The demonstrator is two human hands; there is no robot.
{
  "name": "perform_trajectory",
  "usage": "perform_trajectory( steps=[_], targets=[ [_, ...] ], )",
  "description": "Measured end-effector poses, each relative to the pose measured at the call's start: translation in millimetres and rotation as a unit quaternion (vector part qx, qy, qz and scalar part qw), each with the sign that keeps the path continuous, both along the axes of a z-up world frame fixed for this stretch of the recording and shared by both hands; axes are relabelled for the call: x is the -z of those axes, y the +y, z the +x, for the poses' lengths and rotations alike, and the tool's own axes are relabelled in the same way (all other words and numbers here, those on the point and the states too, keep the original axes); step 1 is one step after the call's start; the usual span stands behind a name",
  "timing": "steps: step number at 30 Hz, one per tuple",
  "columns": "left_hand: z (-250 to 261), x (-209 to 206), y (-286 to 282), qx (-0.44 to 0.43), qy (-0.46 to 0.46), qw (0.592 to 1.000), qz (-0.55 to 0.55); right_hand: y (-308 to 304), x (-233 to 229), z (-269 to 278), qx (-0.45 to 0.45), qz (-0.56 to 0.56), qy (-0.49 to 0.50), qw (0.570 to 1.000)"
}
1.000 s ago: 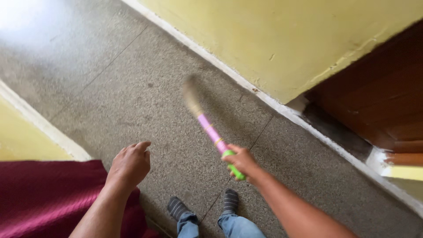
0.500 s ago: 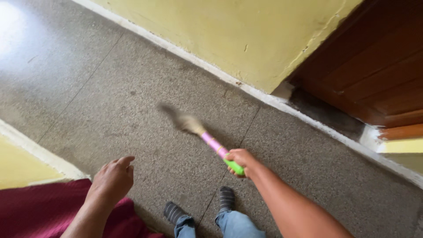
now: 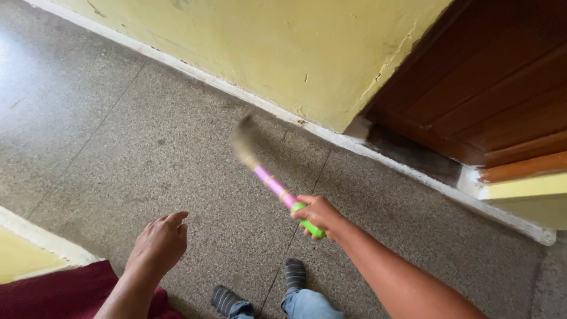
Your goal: The person sweeps the floor using a broom, moving it along the baseboards and through a hallway, while occasionally moving a curtain aside by hand.
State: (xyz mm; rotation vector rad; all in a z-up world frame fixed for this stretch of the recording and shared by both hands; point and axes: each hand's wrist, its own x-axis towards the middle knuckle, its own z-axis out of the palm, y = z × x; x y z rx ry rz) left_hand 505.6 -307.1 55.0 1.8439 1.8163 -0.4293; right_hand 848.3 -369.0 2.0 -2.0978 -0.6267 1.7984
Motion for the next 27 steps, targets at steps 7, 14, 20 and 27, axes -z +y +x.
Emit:
perform_trajectory(
  steps=[7, 14, 20, 27],
  targets=[
    [-21.5, -0.8, 3.2, 0.007, -0.020, 1.000, 0.017, 1.3, 50.8, -31.1, -0.072, -0.125, 0.114, 0.983],
    [-66.1, 10.5, -11.3, -0.038, 0.007, 0.999, -0.020, -18.4, 105.4, 16.6, 0.049, -0.127, 0.116, 0.984],
    [-95.5, 18.6, -21.0, -0.053, -0.017, 0.998, -0.009, -3.8, 63.0, 35.5, 0.096, -0.101, -0.016, 0.990],
    [-110.0, -10.1, -8.7, -0.081, -0.090, 0.992, 0.039, -7.8, -16.8, -30.3, -0.002, -0.022, -0.074, 0.997]
  ],
)
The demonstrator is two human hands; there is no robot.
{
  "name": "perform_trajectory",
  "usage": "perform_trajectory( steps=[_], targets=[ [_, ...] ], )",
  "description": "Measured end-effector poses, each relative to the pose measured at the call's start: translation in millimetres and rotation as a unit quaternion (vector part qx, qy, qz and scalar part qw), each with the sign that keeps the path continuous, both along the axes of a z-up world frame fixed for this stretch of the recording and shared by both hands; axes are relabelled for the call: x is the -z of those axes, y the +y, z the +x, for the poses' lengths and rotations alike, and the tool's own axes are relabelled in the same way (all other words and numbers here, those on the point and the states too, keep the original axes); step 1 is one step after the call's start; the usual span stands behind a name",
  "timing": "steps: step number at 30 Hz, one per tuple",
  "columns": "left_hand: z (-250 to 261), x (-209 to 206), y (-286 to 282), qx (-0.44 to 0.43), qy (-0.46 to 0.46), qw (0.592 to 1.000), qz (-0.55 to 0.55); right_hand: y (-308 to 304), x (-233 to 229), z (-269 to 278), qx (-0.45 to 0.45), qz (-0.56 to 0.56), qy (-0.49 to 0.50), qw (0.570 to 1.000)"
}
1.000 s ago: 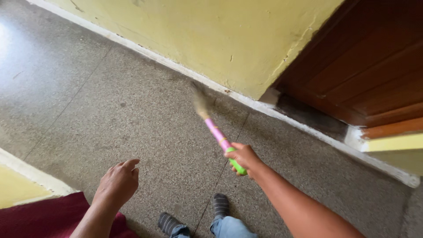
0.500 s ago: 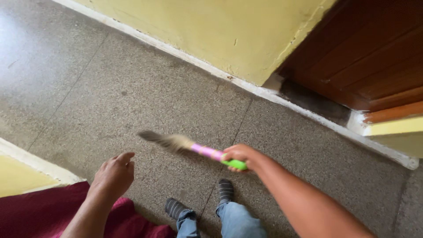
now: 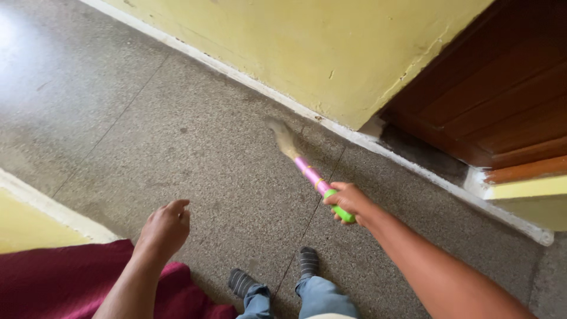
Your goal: The person sweeps the floor using a broom, moving it along the baseboards and through a hallway, while occasionally moving a curtain aside by hand.
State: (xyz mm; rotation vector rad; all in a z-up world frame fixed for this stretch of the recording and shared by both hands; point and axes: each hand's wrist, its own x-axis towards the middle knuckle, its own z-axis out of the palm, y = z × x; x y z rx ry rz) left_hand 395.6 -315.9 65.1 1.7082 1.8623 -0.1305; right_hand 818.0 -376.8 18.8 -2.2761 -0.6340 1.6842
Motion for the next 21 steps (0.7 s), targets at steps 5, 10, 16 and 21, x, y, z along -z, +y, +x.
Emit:
perform_trajectory(
  steps=[5, 10, 16, 21],
  targets=[
    [-10.5, -13.0, -4.7, -0.037, -0.023, 0.999, 0.014, -7.8, -24.7, -35.8, -0.040, -0.028, 0.050, 0.998],
    [-35.3, -6.1, -26.4, -0.075, -0.046, 0.994, 0.060, -12.8, 28.7, -38.7, -0.067, -0.075, 0.116, 0.988],
    [-42.8, -12.7, -36.4, -0.104, -0.018, 0.992, 0.061, -2.7, 105.1, 3.4, -0.023, -0.080, 0.171, 0.982],
    [-13.7, -25.6, -38.9, -0.111, -0.011, 0.992, 0.063, 8.5, 91.7, 37.6, 0.103, -0.061, 0.057, 0.991]
  ],
)
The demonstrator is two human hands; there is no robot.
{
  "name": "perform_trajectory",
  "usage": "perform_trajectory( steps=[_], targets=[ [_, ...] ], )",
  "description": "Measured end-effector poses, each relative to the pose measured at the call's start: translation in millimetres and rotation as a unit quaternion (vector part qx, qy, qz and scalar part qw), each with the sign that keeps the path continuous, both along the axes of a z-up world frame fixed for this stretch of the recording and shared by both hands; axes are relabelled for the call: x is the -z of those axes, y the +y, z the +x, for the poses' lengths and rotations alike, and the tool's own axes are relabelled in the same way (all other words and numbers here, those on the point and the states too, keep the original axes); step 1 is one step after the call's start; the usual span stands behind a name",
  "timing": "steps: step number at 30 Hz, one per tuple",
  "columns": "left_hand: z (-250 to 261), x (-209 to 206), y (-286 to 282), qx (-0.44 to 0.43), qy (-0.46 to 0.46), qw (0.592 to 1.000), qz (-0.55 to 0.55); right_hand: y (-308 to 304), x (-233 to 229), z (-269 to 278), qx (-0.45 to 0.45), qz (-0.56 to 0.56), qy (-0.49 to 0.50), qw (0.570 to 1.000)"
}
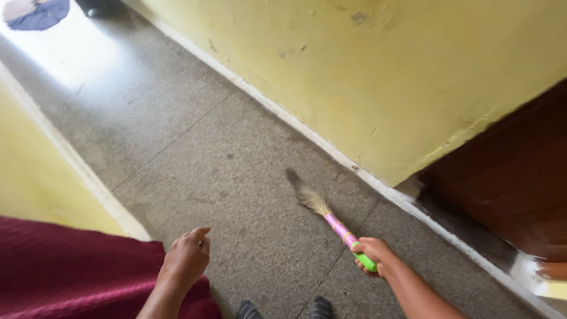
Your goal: The person sweeps the floor using a broom, moving it along the baseboards and through a hallway, while occasionally moving a curtain aside by hand.
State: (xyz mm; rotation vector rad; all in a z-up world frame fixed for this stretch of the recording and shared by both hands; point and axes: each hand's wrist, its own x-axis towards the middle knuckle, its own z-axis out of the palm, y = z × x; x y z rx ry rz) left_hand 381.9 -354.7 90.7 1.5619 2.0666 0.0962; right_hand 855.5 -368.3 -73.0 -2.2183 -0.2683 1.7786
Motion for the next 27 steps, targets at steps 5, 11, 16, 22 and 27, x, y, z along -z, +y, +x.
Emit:
perform_trajectory(
  steps=[5, 11, 16, 22, 27],
  targets=[
    [52.5, -13.8, 9.2, 0.015, -0.006, 1.000, -0.025, -17.0, -28.8, 16.2, -0.049, 0.059, -0.020, 0.997],
    [116.3, -26.7, 19.3, 0.051, 0.002, 0.996, -0.068, -28.5, -70.3, 52.8, -0.107, 0.027, 0.034, 0.993],
    [137.9, -28.2, 14.0, 0.079, -0.012, 0.995, -0.063, -25.9, -39.9, 100.2, -0.108, -0.024, 0.037, 0.993],
    [143.6, -38.2, 8.7, 0.051, 0.054, 0.993, -0.088, -38.6, -46.6, 134.3, -0.108, 0.000, -0.057, 0.993],
    [130.6, -21.1, 10.6, 0.042, 0.033, 0.997, -0.049, -43.4, -91.6, 129.4, -0.139, 0.036, -0.091, 0.985]
  ],
)
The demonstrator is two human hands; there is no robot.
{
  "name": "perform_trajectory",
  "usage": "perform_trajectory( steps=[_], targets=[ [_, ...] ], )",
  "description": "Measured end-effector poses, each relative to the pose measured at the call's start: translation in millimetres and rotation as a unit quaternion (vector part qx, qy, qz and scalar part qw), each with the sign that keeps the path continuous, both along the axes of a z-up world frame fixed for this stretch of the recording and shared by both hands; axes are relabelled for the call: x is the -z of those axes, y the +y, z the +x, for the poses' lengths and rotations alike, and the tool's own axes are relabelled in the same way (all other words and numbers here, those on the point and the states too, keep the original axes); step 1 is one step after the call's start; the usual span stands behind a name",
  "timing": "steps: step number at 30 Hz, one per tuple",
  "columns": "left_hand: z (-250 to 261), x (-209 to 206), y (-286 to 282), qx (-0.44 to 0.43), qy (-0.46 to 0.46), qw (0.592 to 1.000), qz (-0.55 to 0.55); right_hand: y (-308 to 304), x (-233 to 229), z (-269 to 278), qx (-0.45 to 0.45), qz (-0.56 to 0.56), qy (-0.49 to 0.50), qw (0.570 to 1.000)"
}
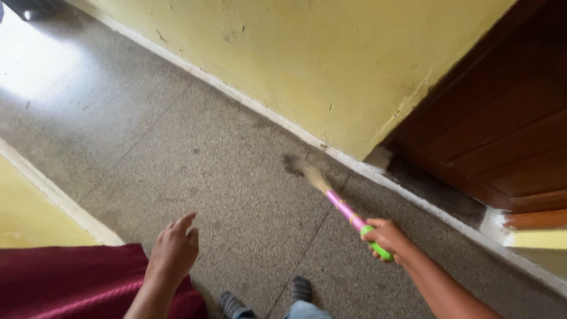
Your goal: The person sweeps the floor using a broom, moving it along the baseboards and through a hallway, while occasionally moving a curtain aside by hand.
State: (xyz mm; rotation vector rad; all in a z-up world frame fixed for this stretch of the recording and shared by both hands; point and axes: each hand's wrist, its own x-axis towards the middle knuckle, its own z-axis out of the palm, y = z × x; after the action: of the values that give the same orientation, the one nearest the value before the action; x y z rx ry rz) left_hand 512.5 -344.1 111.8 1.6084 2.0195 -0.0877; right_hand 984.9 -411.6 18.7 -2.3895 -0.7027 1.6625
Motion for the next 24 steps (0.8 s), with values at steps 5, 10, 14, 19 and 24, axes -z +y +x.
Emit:
perform_trajectory(
  steps=[5, 10, 14, 19, 24],
  targets=[
    [-0.4, -0.5, 6.4, 0.021, -0.033, 0.994, 0.103, 32.0, -5.7, -11.2, -0.009, 0.048, 0.082, 0.995],
    [8.8, -16.0, -0.3, -0.010, -0.012, 0.999, 0.048, 87.8, 28.9, -42.7, -0.096, 0.011, 0.146, 0.985],
    [1.7, -17.9, -14.4, -0.022, -0.023, 0.998, 0.048, 105.8, 75.6, -63.8, -0.033, -0.040, 0.146, 0.988],
    [-12.4, -17.4, -29.8, -0.032, -0.013, 0.995, 0.091, 102.1, 102.1, -67.2, 0.037, -0.017, 0.082, 0.996],
    [-5.8, -8.8, -30.3, -0.116, -0.087, 0.982, 0.119, 76.0, 61.2, -87.7, 0.071, 0.101, 0.098, 0.987]
  ],
)
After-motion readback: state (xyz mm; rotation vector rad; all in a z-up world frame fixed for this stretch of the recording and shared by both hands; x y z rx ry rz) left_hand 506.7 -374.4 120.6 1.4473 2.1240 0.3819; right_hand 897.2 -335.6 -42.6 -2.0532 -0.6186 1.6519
